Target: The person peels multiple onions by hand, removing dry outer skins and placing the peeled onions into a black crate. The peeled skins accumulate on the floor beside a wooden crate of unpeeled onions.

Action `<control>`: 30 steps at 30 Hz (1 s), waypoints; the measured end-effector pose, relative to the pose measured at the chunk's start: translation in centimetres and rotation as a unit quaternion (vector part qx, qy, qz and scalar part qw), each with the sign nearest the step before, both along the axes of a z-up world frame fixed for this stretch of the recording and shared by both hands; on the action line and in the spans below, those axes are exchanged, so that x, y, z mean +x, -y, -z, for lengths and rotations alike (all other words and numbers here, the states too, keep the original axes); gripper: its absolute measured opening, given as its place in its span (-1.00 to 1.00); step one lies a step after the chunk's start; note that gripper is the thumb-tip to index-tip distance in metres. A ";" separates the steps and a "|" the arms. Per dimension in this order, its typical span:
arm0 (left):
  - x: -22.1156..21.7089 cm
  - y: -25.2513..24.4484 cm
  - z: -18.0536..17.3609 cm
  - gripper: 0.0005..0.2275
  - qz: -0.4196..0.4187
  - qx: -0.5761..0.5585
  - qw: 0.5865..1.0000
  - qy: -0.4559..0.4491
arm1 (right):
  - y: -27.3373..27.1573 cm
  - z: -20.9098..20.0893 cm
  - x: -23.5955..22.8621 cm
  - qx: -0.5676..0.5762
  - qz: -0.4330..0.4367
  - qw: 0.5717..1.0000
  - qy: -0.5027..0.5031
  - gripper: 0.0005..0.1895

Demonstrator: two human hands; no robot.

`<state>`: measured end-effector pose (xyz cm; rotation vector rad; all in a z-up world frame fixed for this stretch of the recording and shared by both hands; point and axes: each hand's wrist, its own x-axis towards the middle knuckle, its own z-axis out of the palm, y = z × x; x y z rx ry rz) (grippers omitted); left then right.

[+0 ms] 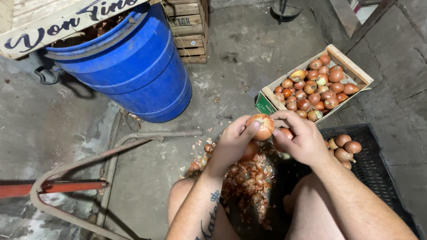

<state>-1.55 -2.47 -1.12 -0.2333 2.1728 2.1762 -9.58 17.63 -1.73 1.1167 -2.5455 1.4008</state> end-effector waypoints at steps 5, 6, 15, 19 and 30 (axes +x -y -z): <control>0.3 0.2 -2.2 -0.62 0.031 -0.007 0.999 0.001 | 0.0 0.4 0.1 -0.016 0.001 0.997 -0.069 -0.72; 0.3 0.1 -2.2 -0.62 0.032 -0.007 0.999 0.002 | 0.2 0.2 0.3 -0.016 0.001 0.998 -0.068 -0.72; 0.1 -0.3 -2.3 -0.58 0.038 -0.073 0.996 0.044 | 0.4 0.9 -0.4 -0.015 0.047 0.984 -0.172 -0.94; 0.6 0.6 -2.0 -0.57 0.068 -0.034 0.996 0.039 | 0.3 0.2 -0.2 -0.042 0.048 0.992 -0.105 -0.83; -0.4 0.3 3.4 -0.33 0.088 0.143 0.986 -0.004 | 0.7 0.8 -0.4 -0.038 0.066 0.992 0.097 -0.78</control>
